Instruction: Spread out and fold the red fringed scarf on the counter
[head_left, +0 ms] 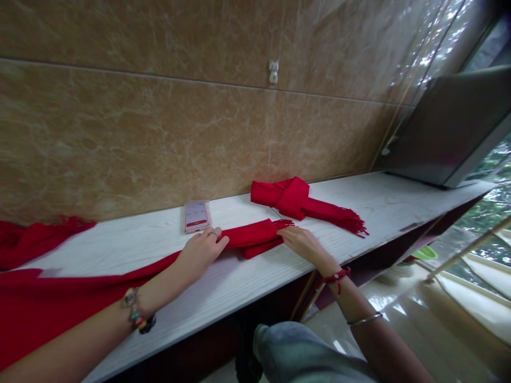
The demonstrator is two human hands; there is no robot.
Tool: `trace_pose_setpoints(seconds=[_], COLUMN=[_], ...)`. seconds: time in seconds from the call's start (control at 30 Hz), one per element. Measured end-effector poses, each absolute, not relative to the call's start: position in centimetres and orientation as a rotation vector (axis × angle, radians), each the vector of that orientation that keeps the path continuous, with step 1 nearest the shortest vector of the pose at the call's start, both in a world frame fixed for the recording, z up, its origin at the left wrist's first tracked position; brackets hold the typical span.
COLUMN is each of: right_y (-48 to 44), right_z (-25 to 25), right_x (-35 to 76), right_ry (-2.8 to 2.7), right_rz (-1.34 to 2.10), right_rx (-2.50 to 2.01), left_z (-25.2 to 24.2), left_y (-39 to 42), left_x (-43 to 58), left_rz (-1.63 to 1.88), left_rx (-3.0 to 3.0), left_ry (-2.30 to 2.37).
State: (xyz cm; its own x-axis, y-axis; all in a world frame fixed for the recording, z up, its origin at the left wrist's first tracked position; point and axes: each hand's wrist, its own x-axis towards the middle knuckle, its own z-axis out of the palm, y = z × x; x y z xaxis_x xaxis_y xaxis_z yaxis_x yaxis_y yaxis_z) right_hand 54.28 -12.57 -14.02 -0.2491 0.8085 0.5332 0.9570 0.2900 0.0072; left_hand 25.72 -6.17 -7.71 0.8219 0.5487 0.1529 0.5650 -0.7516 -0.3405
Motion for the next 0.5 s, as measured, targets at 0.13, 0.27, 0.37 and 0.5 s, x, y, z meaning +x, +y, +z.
trace_pose_setpoints(seconds=[0.13,0.27,0.37,0.5], right_y=[-12.6,-12.5,-12.3,-12.3], right_z=[-14.2,-14.2,-13.8,-13.3], right_x=[54.7,55.0,54.8,54.3], right_ry=[-2.101,-2.096,-2.114,-2.117], right_rz=[-0.361,-0.292,-0.295,-0.333], right_rx=[-1.542,-1.541,-1.592,-1.658], left_z=[-8.4,-10.7,-10.1,-8.3], left_y=[-6.9,-7.9,-8.0,-7.7], left_x=[25.3,24.9,24.9,25.0], left_rz=[-0.094,-0.046,-0.207,-0.355], left_rx=[-2.689,-2.852,-2.914,-2.867], left_ry=[-0.777,-0.784,-0.831,-0.898])
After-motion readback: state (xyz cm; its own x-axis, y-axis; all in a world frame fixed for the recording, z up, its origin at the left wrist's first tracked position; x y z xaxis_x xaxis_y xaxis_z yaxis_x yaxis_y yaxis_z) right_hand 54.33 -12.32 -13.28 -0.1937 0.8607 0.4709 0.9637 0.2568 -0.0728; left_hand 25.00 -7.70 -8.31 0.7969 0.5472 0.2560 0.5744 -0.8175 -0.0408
